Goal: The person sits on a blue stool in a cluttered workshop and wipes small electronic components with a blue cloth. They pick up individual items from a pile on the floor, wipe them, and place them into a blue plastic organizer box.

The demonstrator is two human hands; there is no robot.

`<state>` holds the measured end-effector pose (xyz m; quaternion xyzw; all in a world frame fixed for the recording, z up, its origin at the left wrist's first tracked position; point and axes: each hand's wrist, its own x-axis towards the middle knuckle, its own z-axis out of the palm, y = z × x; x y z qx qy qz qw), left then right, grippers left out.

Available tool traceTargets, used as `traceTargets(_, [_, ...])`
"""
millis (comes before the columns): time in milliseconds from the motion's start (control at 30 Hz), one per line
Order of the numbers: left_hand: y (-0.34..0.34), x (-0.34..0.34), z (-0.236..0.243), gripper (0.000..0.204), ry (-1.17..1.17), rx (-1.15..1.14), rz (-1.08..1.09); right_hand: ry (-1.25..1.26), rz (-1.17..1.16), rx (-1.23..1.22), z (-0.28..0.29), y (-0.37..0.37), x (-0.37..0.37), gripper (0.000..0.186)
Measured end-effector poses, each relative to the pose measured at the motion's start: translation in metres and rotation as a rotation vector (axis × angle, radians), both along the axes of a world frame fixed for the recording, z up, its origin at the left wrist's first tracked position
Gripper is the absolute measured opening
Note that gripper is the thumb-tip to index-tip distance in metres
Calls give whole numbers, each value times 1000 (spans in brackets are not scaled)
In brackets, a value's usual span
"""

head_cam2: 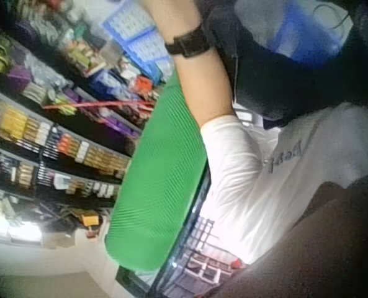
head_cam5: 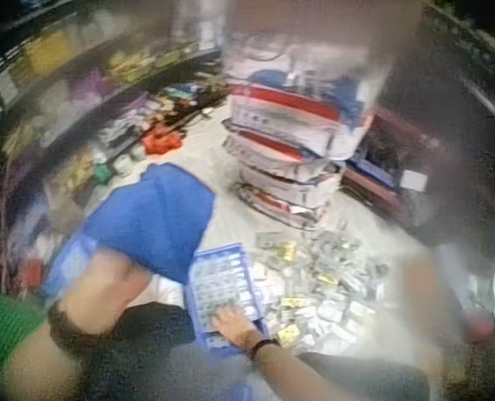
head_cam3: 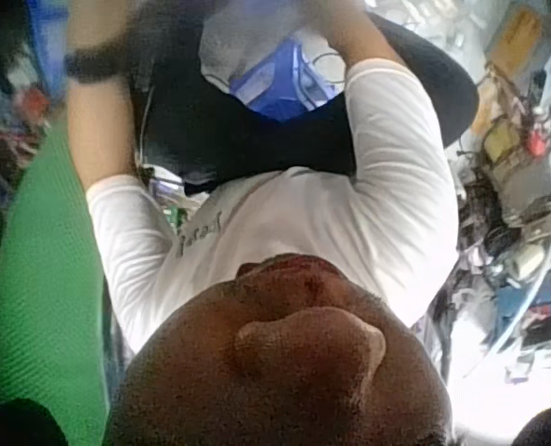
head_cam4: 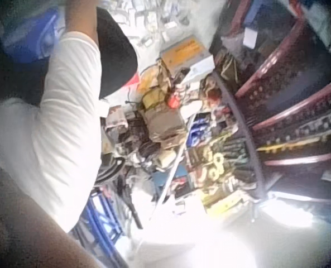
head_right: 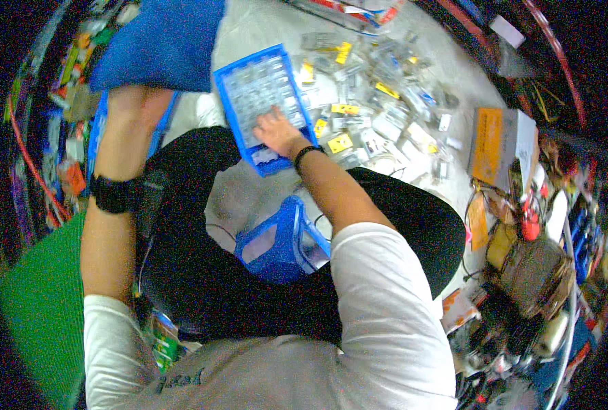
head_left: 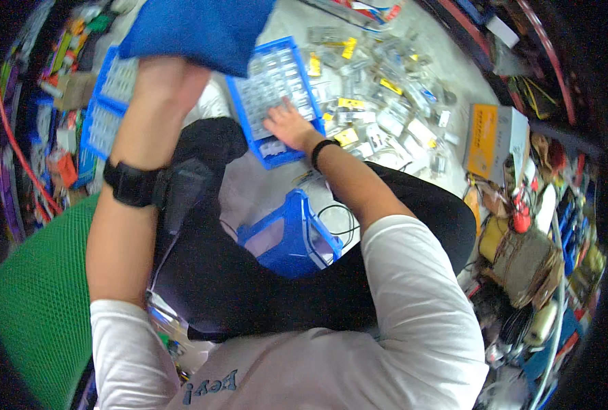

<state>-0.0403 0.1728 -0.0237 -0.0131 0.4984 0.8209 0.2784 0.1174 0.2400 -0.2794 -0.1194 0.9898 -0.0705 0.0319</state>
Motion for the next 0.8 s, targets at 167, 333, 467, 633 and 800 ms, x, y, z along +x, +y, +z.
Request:
traceTargets(167, [12, 21, 26, 23, -121, -3, 81, 35, -40, -11, -8, 0, 2, 22])
traceTargets(333, [23, 29, 29, 40, 15, -101, 46, 113, -70, 18, -10, -3, 6, 22])
traceTargets(467, [20, 21, 21, 42, 37, -67, 0, 63, -20, -4, 0, 10, -5, 22])
traceTargets(633, [29, 23, 31, 44, -33, -2, -69, 42, -70, -350, 46, 36, -40, 45])
traceTargets(800, [36, 33, 37, 40, -44, 2, -29, -240, -97, -69, 113, 113, -49, 34])
